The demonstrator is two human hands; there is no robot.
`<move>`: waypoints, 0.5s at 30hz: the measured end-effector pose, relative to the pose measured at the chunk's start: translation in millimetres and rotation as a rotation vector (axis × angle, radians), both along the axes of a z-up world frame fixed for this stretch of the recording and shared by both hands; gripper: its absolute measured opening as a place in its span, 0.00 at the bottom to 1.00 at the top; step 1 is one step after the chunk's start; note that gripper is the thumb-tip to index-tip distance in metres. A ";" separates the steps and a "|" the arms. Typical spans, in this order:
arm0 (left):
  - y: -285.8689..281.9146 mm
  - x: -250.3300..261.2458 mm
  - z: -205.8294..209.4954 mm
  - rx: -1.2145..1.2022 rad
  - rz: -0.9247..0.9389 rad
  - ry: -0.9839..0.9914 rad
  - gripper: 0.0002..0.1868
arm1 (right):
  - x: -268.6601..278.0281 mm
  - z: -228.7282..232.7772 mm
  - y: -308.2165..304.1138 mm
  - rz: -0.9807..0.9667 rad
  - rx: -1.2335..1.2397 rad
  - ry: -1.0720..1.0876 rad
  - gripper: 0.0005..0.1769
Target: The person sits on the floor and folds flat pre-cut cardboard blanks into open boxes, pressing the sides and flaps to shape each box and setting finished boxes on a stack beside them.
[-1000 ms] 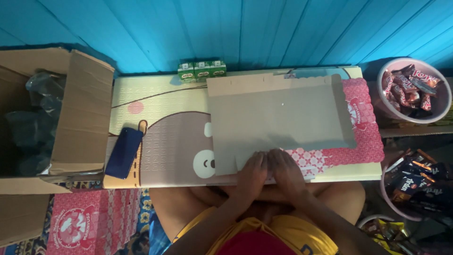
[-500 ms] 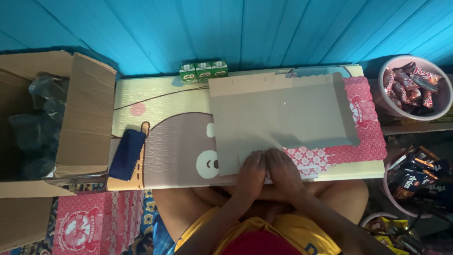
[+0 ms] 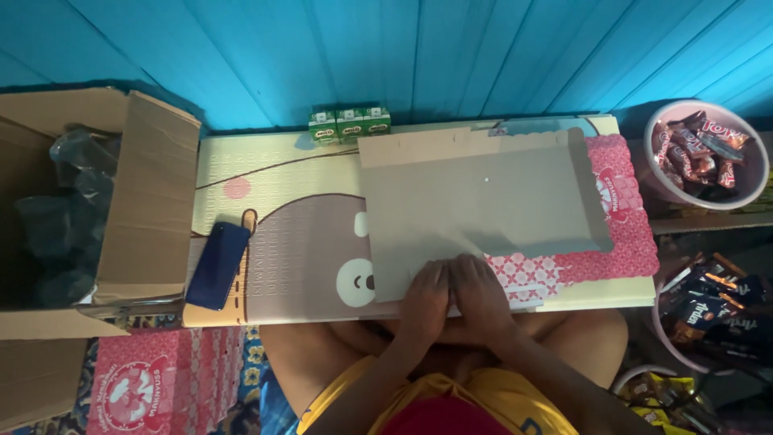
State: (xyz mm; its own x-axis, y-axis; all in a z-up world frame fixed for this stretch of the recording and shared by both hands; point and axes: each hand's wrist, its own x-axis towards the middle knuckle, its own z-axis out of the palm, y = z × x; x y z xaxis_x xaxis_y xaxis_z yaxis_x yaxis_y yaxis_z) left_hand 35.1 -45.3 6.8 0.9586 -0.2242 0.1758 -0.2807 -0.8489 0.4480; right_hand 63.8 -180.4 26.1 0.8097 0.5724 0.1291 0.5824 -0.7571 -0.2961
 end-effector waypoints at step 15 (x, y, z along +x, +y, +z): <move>7.0 -3.8 -4.2 -0.060 0.050 0.076 0.26 | 1.7 -18.6 -3.3 0.071 0.006 -0.021 0.55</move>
